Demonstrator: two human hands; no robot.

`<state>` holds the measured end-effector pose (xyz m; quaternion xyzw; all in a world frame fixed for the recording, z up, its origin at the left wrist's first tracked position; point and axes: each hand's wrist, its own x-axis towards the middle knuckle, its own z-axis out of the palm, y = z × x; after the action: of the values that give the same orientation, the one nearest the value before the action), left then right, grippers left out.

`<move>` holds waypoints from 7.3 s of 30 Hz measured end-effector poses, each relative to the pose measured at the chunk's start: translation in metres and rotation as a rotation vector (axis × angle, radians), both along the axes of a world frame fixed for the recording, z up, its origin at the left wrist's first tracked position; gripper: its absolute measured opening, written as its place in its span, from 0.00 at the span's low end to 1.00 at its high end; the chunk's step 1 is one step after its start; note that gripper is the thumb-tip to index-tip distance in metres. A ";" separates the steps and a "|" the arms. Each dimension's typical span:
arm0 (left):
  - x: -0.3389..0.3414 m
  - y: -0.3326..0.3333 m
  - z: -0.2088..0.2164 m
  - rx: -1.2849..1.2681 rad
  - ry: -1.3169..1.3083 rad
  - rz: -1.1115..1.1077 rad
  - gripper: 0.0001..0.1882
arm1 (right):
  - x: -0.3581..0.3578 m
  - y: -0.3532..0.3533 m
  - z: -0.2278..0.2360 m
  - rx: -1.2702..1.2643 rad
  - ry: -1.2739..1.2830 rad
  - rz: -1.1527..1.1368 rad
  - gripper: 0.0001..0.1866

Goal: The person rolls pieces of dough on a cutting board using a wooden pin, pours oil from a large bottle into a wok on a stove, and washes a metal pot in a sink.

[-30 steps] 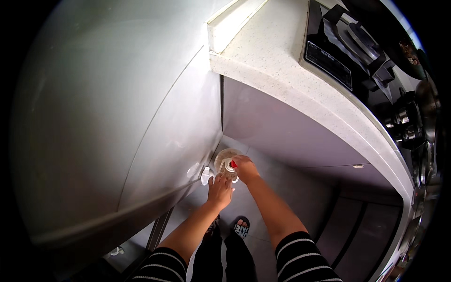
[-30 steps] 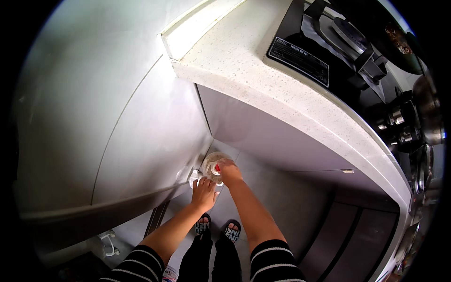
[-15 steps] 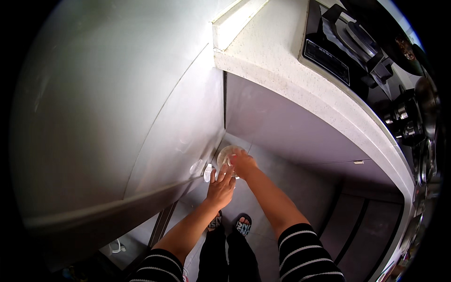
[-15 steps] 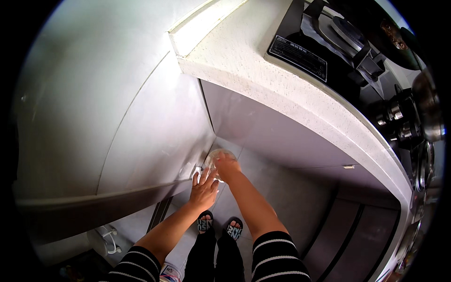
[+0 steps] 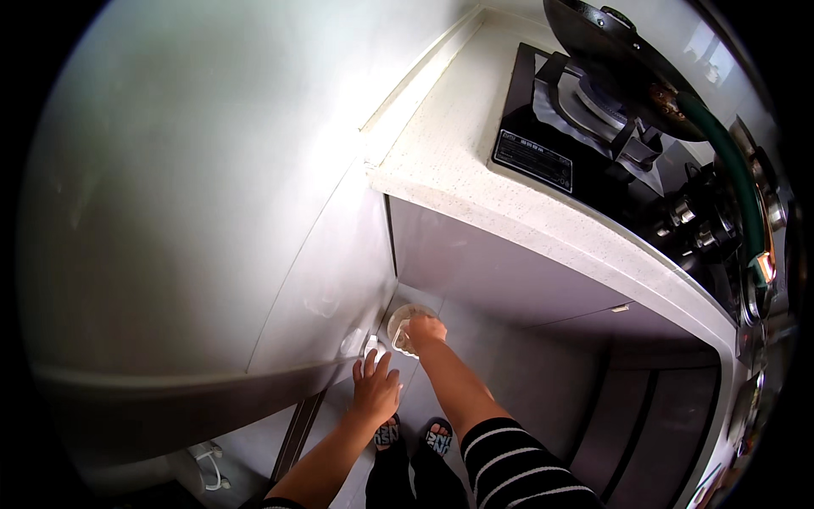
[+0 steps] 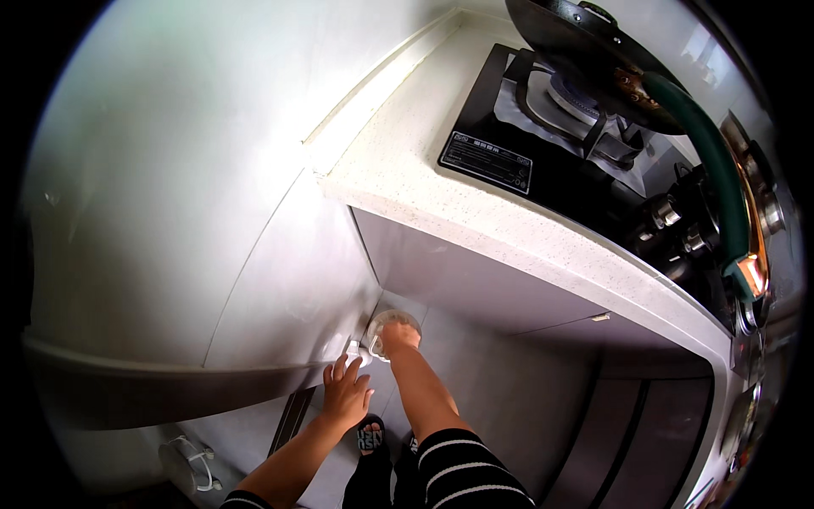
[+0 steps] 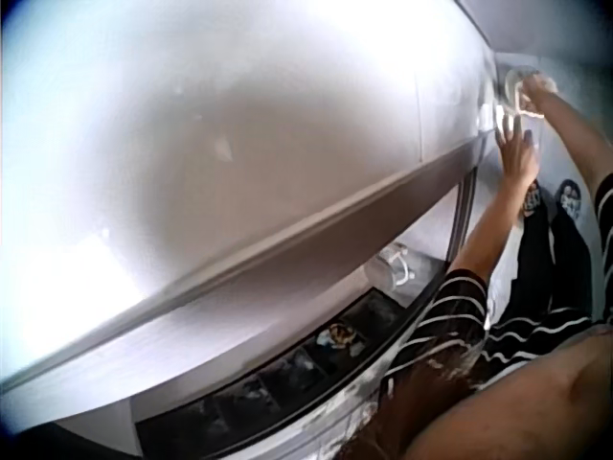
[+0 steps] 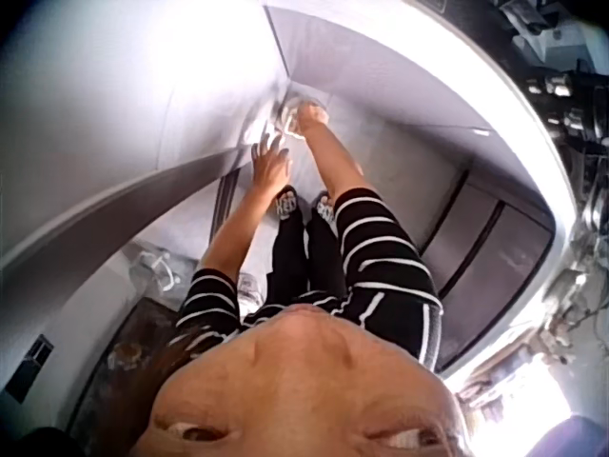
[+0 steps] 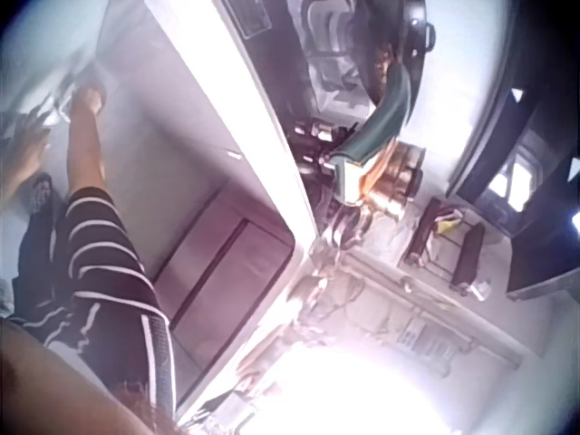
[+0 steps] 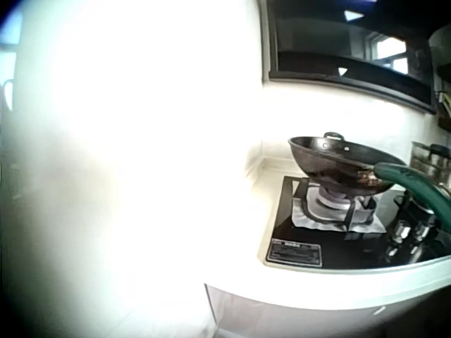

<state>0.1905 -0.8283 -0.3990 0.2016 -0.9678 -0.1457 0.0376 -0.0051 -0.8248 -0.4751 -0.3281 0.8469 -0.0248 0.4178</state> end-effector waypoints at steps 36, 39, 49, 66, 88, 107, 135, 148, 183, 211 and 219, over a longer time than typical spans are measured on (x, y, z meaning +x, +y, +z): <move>-0.075 0.105 0.296 0.467 0.521 -0.241 0.14 | -0.271 0.255 0.391 -0.692 0.972 -0.736 0.28; -0.081 0.112 0.287 0.490 0.521 -0.184 0.12 | -0.283 0.231 0.409 -0.498 0.860 -0.722 0.26; -0.091 0.108 0.199 0.531 0.589 -0.138 0.11 | -0.297 0.241 0.384 -0.559 1.061 -0.566 0.26; -0.096 0.098 0.199 0.588 0.716 -0.055 0.11 | -0.298 0.234 0.397 -0.370 1.051 -0.443 0.21; -0.259 0.091 0.270 0.399 0.943 -0.364 0.25 | -0.290 0.228 0.403 -0.428 0.948 -0.543 0.23; -0.280 0.077 0.239 0.272 0.733 -0.536 0.22 | -0.296 0.232 0.405 -0.395 0.878 -0.559 0.23; -0.277 0.079 0.241 0.180 0.631 -0.528 0.22 | -0.302 0.233 0.400 -0.490 0.744 -0.671 0.23; -0.265 0.072 0.252 0.392 0.718 -0.483 0.22 | -0.273 0.239 0.403 -0.531 1.017 -0.427 0.31; -0.259 0.026 0.465 0.622 0.090 -0.013 0.20 | -0.136 0.115 0.540 -0.938 -0.519 -1.158 0.13; -0.265 -0.116 0.463 0.497 -0.059 -0.226 0.23 | -0.130 -0.006 0.525 -0.839 -0.364 -1.222 0.18; -0.269 -0.129 0.479 0.445 -0.145 -0.187 0.24 | -0.132 -0.010 0.548 -0.764 -0.357 -1.115 0.26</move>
<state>-0.0782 -0.9575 0.0795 0.1243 -0.9266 -0.3430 -0.0910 -0.1366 -0.8347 0.0730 0.0405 0.7394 -0.5849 0.3310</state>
